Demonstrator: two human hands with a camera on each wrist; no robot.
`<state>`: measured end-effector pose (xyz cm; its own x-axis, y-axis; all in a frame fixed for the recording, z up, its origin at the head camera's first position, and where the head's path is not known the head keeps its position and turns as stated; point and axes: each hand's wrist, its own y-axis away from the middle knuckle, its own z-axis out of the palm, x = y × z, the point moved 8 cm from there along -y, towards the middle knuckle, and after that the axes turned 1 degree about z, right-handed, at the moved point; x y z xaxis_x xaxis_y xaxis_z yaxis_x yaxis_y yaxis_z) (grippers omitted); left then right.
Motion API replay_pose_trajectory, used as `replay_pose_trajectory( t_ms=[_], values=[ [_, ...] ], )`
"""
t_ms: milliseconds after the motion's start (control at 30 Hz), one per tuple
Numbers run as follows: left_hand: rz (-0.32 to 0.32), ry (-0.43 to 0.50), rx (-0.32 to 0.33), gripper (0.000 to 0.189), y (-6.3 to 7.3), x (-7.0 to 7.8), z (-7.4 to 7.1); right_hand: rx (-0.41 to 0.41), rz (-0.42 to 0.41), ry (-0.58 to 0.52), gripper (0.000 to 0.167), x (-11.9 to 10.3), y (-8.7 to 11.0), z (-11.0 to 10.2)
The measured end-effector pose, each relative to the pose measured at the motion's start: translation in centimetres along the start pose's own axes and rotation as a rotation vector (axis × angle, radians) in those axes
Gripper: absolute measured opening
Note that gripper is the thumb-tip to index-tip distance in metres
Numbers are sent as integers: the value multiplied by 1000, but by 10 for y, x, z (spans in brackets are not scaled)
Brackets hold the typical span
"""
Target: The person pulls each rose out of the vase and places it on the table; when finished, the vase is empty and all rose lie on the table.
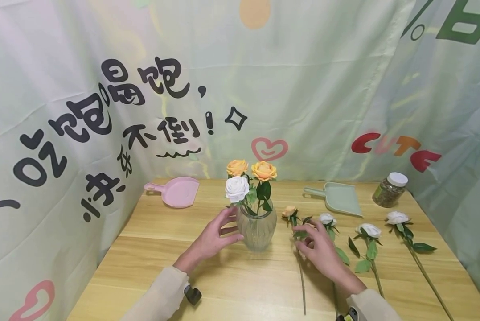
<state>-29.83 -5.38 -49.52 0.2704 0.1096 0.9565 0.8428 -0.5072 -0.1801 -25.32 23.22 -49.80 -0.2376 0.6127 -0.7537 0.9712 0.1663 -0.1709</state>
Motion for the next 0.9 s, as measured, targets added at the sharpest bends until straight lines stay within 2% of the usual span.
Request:
replay_pose_trajectory(
  t_ms=[133, 300, 433, 567, 767, 900],
  values=[
    [-1, -2, 0, 80, 1, 0, -1, 8, -15, 21, 35, -3, -2, -4],
    [3, -7, -3, 80, 1, -1, -1, -34, 7, 44, 36, 2, 0, 6],
    [2, -9, -3, 80, 1, -1, -1, -37, 16, 60, 36, 3, 2, 9],
    [-3, -7, -3, 80, 0, -1, -1, 8, -37, 42, 37, -4, 2, 3],
    [1, -5, -5, 80, 0, 0, -1, 115, -120, 25, 40, -21, -1, -19],
    [4, -3, -6, 80, 0, 0, -1, 126, -137, -55, 43, -35, -5, -28]
  ],
)
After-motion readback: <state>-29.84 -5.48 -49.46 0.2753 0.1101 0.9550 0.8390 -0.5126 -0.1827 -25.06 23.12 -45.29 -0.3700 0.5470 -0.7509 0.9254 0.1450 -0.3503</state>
